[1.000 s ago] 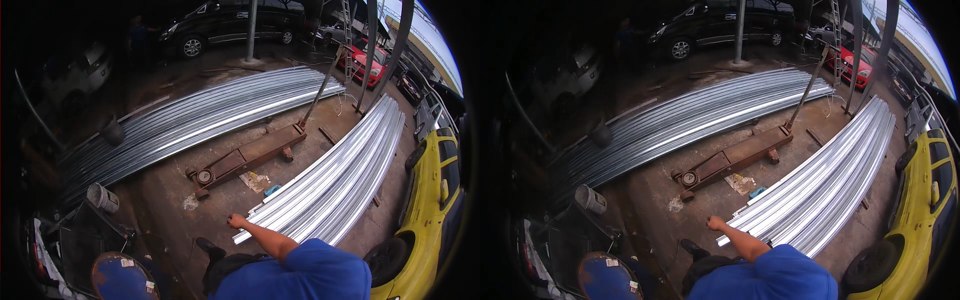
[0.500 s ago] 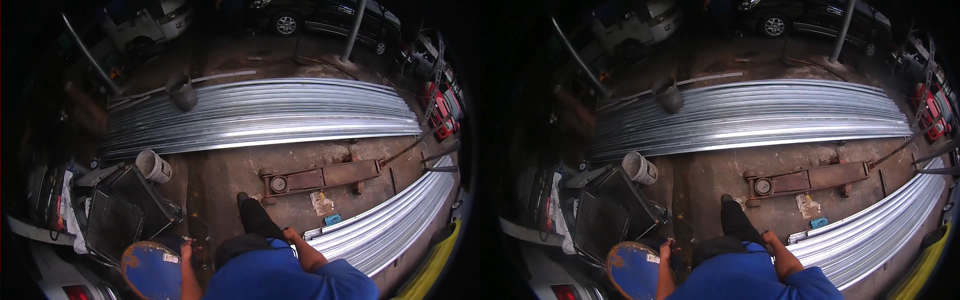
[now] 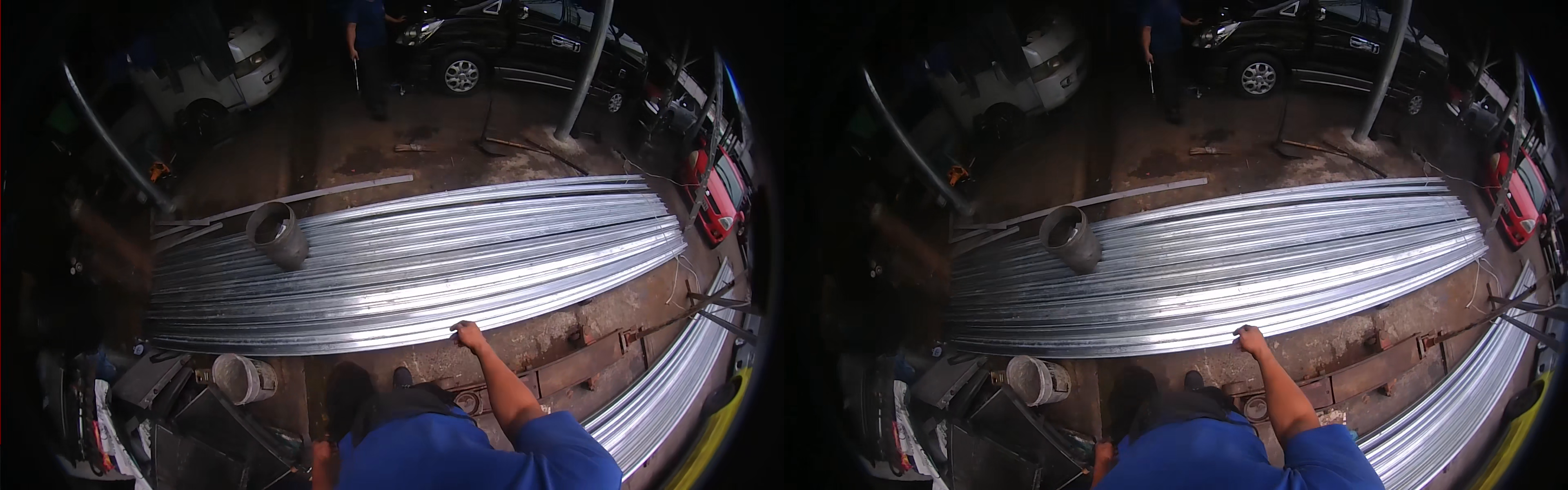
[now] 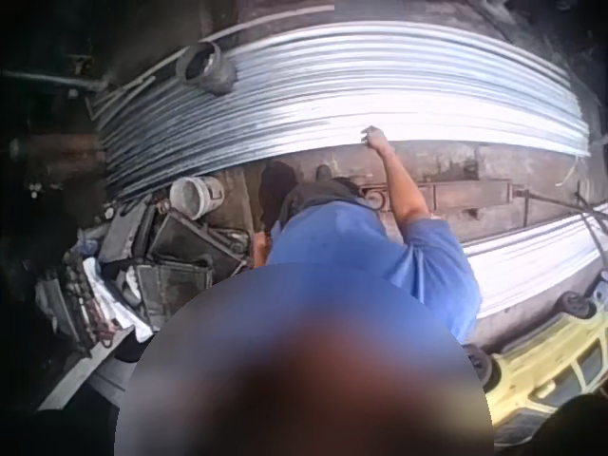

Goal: Using tools to work on a car engine while other mechanics assist.

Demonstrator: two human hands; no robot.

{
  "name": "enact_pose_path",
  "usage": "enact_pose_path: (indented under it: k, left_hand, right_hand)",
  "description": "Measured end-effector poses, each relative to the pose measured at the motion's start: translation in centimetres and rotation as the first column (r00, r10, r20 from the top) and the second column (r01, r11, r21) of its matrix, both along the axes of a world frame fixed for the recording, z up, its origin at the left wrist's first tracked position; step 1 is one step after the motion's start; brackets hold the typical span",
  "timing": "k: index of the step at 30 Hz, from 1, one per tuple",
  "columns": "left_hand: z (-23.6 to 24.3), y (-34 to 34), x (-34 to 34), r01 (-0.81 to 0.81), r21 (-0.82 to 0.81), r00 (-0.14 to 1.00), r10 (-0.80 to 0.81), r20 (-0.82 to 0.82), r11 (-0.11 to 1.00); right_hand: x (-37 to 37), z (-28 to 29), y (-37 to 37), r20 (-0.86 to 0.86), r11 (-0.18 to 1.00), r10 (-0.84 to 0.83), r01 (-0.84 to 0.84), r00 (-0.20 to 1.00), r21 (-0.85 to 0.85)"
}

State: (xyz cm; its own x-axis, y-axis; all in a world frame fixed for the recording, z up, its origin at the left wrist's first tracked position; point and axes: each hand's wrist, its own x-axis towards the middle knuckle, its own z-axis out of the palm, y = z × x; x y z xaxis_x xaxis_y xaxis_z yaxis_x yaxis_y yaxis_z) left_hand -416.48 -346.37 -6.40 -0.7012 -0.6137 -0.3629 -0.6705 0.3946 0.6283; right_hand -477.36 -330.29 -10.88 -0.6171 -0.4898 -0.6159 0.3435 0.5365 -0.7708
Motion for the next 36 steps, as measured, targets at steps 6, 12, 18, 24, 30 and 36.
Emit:
enact_pose_path:
  k: [6, 12, 18, 24, 30, 36]
  left_hand:
    - [-2.3, -11.3, -20.8, -0.714, 0.091, 0.695, 0.718, -0.035, 0.695]
    - [-3.1, -27.2, -33.1, 0.026, -0.128, 0.994, -0.012, 0.113, 0.991]
    - [0.1, -49.5, -53.9, 0.175, 0.351, 0.984, -0.154, -0.087, 0.92]
    - [9.3, -64.4, -70.1, -0.333, 0.468, 0.931, 0.365, 0.025, 0.818]
    - [14.8, -73.5, -84.2, -0.414, 0.423, 0.903, 0.421, 0.083, 0.806]
    - [13.0, -71.5, -98.4, -0.258, 0.649, 0.962, 0.251, 0.106, 0.715]
  right_hand:
    - [-16.0, 16.6, -20.1, 0.0, 0.927, -0.124, 0.116, 0.992, -0.356]
    - [-28.3, 19.2, -36.9, -0.125, 0.913, 0.377, -0.391, 0.918, -0.119]
    - [-43.3, 12.2, -42.6, -0.478, 0.958, 0.273, -0.19, 0.835, 0.214]
    - [-46.4, 8.7, -37.8, -0.499, 0.747, 0.65, -0.363, 0.573, 0.557]
    - [-42.3, 6.1, -30.3, -0.337, 0.698, 0.66, -0.382, 0.672, 0.606]
    - [-41.9, 7.1, -31.3, -0.098, 0.573, 0.757, -0.583, 0.646, 0.576]
